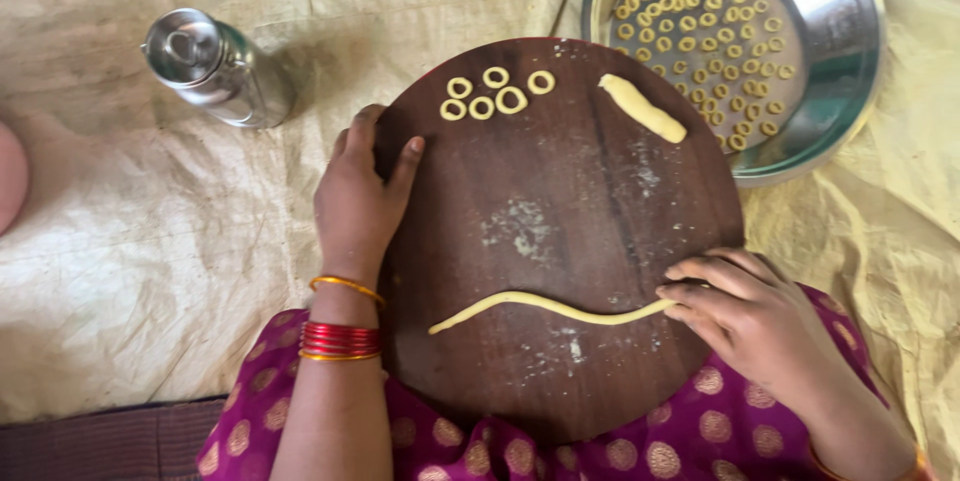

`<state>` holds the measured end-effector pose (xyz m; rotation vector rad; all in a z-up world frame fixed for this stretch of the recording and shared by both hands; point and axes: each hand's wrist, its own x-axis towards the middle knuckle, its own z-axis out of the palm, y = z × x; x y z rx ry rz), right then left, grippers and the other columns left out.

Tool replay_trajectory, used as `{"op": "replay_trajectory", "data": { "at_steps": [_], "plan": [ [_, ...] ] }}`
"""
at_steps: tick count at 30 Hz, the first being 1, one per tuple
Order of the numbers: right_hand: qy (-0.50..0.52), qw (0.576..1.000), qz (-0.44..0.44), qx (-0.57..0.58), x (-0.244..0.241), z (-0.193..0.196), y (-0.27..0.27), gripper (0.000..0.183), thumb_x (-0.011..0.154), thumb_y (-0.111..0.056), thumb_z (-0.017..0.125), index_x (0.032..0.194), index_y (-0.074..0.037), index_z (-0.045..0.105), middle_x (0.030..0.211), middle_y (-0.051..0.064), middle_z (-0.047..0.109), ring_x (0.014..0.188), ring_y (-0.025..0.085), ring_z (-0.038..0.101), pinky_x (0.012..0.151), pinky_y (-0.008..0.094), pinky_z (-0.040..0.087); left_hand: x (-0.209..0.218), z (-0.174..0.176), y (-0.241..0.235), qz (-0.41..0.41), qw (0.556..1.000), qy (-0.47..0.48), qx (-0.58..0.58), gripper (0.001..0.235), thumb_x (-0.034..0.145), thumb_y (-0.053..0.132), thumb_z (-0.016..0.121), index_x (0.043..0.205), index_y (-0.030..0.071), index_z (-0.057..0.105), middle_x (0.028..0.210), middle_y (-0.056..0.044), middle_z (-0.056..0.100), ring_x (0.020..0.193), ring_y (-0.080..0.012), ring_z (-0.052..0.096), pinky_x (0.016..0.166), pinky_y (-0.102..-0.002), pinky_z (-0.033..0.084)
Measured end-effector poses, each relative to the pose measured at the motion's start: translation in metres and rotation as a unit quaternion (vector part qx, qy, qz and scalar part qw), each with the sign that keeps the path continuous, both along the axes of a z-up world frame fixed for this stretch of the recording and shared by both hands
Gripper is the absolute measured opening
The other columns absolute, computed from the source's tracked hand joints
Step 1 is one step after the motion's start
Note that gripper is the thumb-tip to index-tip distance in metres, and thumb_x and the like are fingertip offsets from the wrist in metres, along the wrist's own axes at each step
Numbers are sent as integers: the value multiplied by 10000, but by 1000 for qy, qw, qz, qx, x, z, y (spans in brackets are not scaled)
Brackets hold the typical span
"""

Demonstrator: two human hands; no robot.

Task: The person rolls small pieces of dough into thin ropes on a wooden board and joins the ends to form rings. The finished rings are placed on a metal tray nearby.

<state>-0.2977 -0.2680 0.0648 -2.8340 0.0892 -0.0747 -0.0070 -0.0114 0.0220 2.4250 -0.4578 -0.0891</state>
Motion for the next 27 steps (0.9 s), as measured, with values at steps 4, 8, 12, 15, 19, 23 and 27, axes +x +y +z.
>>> {"op": "replay_trajectory", "data": {
  "at_steps": [4, 8, 12, 15, 19, 23, 27],
  "plan": [
    [-2, 1000, -3, 21, 7, 2, -7, 220, 733, -222, 796, 934, -131, 796, 1075, -7, 722, 977, 212, 671, 879, 381, 558, 1, 0, 0, 0, 1000, 0, 2, 539, 948, 436, 707, 1374, 142, 556, 1195, -138, 687, 939, -343, 695, 767, -461, 549],
    [-6, 1000, -20, -2, 12, 12, -13, 223, 746, -218, 785, 949, -127, 795, 1052, 3, 725, 935, 219, 682, 868, 385, 557, 1, 0, 0, 3, 1000, 15, 15, 544, 949, 443, 707, 1375, 142, 554, 1185, -140, 686, 939, -348, 692, 770, -462, 546],
    [-1, 999, -22, -25, 17, 20, -10, 252, 813, -223, 761, 1036, -111, 791, 1079, 7, 731, 952, 219, 690, 881, 385, 556, 0, 0, -1, 1, 1000, 2, 0, 546, 942, 443, 715, 1365, 132, 562, 1176, -147, 688, 941, -343, 698, 759, -457, 551],
    [-13, 997, -15, -72, 25, 18, 1, 287, 843, -224, 741, 1111, -127, 771, 1114, 50, 731, 996, 234, 687, 952, 414, 548, 0, 0, 0, 1, 1000, -2, -6, 550, 943, 444, 719, 1362, 125, 562, 1168, -151, 686, 930, -343, 700, 746, -454, 552],
    [20, 998, -1, -66, 27, 3, 35, 585, 954, -412, 538, 1418, -60, 483, 1444, 159, 522, 1317, 341, 502, 1141, 474, 388, -1, 1, 1, 0, 1000, -14, -20, 542, 943, 439, 726, 1359, 128, 570, 1129, -148, 691, 934, -345, 703, 747, -457, 552],
    [65, 994, 42, -74, 30, -10, 46, 725, 1018, -504, 256, 1587, -67, 151, 1644, 227, 133, 1499, 402, 155, 1197, 551, 127, 1, -1, 3, 5, 1000, -1, -28, 549, 933, 440, 723, 1359, 132, 566, 1104, -148, 690, 927, -350, 705, 728, -461, 553],
    [61, 989, 60, -119, 77, -31, 23, 716, 1056, -513, 157, 1631, -92, 90, 1694, 219, 25, 1550, 390, -10, 1253, 576, 22, 0, -5, 3, 6, 1000, 14, -22, 554, 934, 445, 722, 1363, 132, 561, 1099, -148, 691, 930, -358, 703, 736, -465, 556]
  ]
}}
